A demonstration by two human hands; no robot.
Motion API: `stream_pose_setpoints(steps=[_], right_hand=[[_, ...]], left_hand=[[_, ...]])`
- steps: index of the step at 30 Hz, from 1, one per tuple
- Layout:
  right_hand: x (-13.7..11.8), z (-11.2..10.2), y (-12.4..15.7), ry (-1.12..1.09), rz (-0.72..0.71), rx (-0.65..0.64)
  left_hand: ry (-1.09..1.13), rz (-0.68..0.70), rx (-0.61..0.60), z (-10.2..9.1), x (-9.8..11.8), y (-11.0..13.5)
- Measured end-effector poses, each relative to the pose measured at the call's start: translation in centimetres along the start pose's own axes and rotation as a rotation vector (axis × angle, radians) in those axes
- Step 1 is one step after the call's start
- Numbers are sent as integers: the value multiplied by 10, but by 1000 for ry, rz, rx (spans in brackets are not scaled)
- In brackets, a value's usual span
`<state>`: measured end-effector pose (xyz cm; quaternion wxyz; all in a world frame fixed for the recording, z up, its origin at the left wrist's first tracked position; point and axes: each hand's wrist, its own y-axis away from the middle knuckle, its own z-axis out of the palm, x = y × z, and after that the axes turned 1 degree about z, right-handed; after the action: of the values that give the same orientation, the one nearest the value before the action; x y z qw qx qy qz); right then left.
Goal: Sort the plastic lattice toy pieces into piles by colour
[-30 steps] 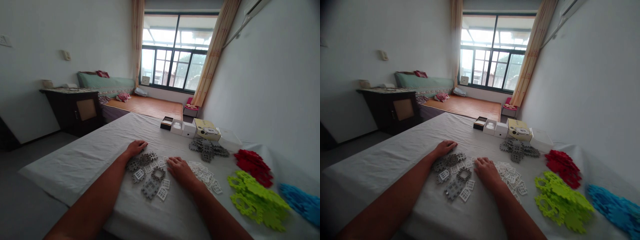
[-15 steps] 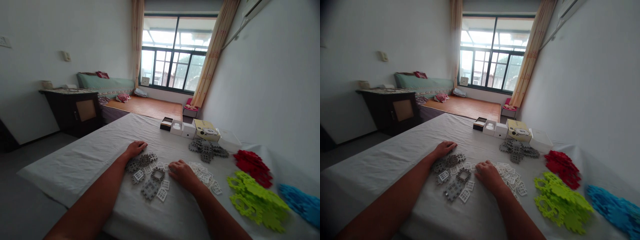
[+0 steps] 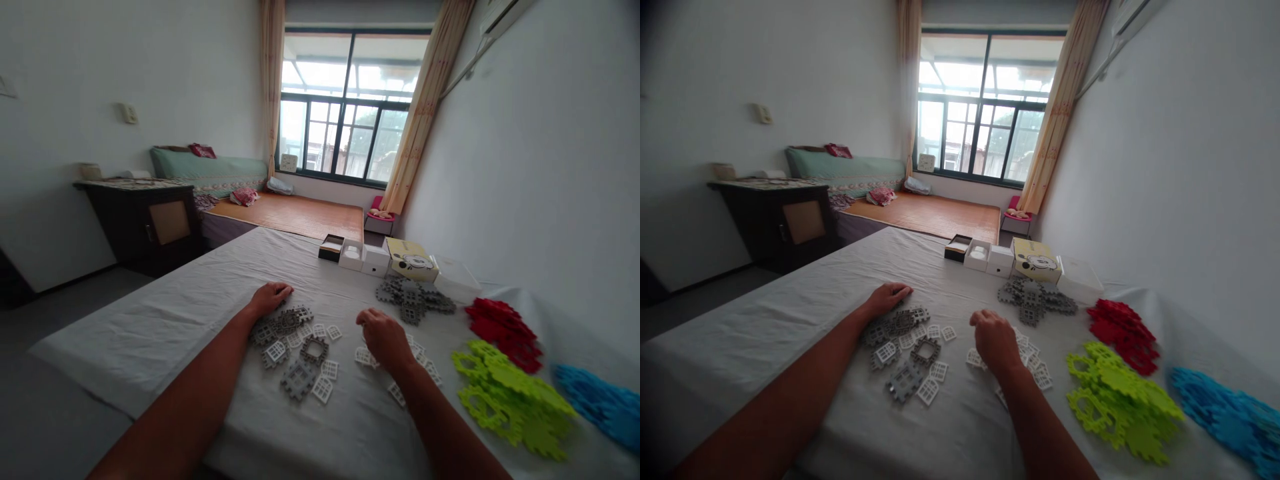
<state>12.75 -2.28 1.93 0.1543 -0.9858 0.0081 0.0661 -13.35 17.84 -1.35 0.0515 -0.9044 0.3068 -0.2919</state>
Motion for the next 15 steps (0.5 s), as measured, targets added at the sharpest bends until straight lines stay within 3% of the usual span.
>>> stream_pose_setpoints(steps=[4, 7, 11, 15], right_hand=[[17, -1, 0, 33, 38, 75], [3, 9, -2, -88, -78, 114], [-28, 26, -6, -176, -316, -68], [-36, 32, -6, -162, -365, -150]], left_hand=[[7, -26, -8, -1, 2, 1], [-4, -29, -10, -1, 3, 1], [10, -19, -6, -1, 3, 1], [27, -38, -13, -1, 4, 2]])
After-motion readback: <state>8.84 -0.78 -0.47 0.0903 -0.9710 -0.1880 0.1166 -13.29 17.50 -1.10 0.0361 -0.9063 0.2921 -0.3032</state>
